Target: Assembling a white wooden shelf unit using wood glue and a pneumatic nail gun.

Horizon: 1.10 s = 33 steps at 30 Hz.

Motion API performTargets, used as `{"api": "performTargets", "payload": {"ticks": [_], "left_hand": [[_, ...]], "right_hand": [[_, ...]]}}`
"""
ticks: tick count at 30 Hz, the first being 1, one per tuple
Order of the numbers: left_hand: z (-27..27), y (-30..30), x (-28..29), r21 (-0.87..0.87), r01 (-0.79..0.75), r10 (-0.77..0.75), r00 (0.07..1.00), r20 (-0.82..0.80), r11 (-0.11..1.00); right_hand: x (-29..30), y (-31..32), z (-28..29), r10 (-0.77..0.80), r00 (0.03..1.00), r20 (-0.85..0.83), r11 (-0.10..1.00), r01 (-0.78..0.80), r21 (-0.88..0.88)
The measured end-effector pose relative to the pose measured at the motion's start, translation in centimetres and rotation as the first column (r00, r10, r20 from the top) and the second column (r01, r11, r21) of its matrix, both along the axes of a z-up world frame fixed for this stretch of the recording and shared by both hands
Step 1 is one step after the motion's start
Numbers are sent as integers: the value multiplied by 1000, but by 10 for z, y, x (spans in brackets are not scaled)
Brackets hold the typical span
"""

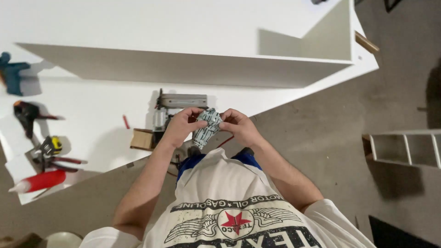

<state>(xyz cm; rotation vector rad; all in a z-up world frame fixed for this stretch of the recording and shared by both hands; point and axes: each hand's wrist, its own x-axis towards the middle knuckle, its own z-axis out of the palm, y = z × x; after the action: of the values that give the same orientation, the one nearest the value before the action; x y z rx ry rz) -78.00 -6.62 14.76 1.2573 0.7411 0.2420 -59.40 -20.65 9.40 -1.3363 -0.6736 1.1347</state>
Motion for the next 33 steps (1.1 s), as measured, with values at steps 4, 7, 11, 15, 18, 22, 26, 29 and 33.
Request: {"api": "performTargets", "payload": {"ticks": [4,7,11,15,18,22,26,29,33], "left_hand": [[-5,-33,74,36,125,-126,991,42,992],[0,-65,128,72,213,-217,975,55,974],[2,-110,201,108,342,-332,938,-98,933],[2,-157,259,36,355,-347,929,-131,934],[-19,-181,297,9,274,-271,954,-124,962],[-46,-208,328,-228,120,-140,987,-73,966],[-43,-234,344,-425,101,-138,989,-57,900],[-28,-238,355,-376,232,-285,954,-91,897],[-15,-226,366,-35,488,-481,841,-247,872]], "right_hand": [[51,-65,-9,72,903,-424,978,20,208],[90,-111,-37,161,770,-617,941,69,331],[128,-166,-30,-42,889,-456,935,196,296],[176,-214,-48,-167,832,-530,933,307,186],[201,-243,-55,-90,826,-557,918,286,275],[219,-266,-47,-185,957,-223,893,258,369],[230,-281,-56,-407,885,227,913,383,143],[249,-293,-75,-463,876,133,885,451,112],[270,-302,-82,-467,869,162,884,462,70]]}}
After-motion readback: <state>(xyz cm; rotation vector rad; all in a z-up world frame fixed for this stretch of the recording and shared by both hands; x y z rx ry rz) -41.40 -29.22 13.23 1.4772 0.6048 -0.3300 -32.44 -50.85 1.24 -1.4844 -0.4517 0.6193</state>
